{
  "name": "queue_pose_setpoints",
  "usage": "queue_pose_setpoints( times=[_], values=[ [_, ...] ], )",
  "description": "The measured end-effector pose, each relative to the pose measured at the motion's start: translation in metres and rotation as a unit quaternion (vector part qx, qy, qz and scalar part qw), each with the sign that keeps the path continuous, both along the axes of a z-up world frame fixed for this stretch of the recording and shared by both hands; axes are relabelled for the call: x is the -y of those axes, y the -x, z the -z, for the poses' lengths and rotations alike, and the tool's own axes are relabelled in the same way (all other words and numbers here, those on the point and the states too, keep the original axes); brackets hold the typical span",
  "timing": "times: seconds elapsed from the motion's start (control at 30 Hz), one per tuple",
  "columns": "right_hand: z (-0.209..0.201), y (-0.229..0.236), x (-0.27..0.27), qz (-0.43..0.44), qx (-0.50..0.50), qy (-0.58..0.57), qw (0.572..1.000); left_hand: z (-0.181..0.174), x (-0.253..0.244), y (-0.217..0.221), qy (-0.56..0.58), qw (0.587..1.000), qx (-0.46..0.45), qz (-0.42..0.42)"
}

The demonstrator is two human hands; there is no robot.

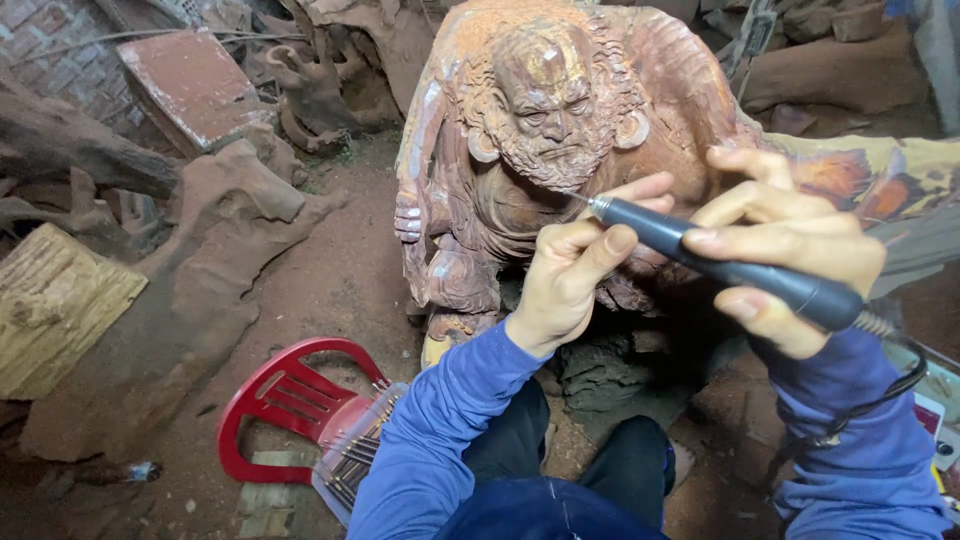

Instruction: Carving intricate details into a large wooden sculpture using a handheld rotary tool

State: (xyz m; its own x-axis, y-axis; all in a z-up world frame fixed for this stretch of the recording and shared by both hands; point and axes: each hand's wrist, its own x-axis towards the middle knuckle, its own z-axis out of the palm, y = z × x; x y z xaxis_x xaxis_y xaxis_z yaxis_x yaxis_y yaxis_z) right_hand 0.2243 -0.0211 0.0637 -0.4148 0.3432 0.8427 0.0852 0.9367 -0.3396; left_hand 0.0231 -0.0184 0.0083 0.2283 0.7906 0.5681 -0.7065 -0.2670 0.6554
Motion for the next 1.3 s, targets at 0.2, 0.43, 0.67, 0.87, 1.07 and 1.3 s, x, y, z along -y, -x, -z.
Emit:
queue_pose_setpoints(
  times=[0.2, 0.43, 0.67, 0.87, 1.07, 1.3],
  values=[
    [-0.002, -0.006, -0.023, -0.03, 0.027, -0.012, 0.999, -0.005, -0.019, 0.001, 0.02, 0.998, -0.051, -0.015],
    [-0.011, 0.004, -0.015, 0.009, 0.055, -0.018, 0.998, 0.005, -0.025, 0.002, 0.039, 0.995, 0.056, 0.076],
    [-0.01, 0.006, -0.014, 0.033, 0.074, -0.001, 0.997, 0.006, -0.026, 0.004, 0.029, 0.992, 0.075, 0.094],
    [-0.005, 0.003, -0.019, 0.028, 0.072, -0.009, 0.997, 0.007, -0.026, 0.004, 0.016, 0.993, 0.073, 0.09],
    [-0.007, 0.004, -0.018, 0.03, 0.084, -0.013, 0.996, 0.01, -0.028, 0.002, 0.006, 0.993, 0.086, 0.085],
    [-0.004, 0.004, -0.021, 0.029, 0.084, -0.01, 0.996, 0.01, -0.027, 0.002, 0.012, 0.991, 0.098, 0.087]
  ],
)
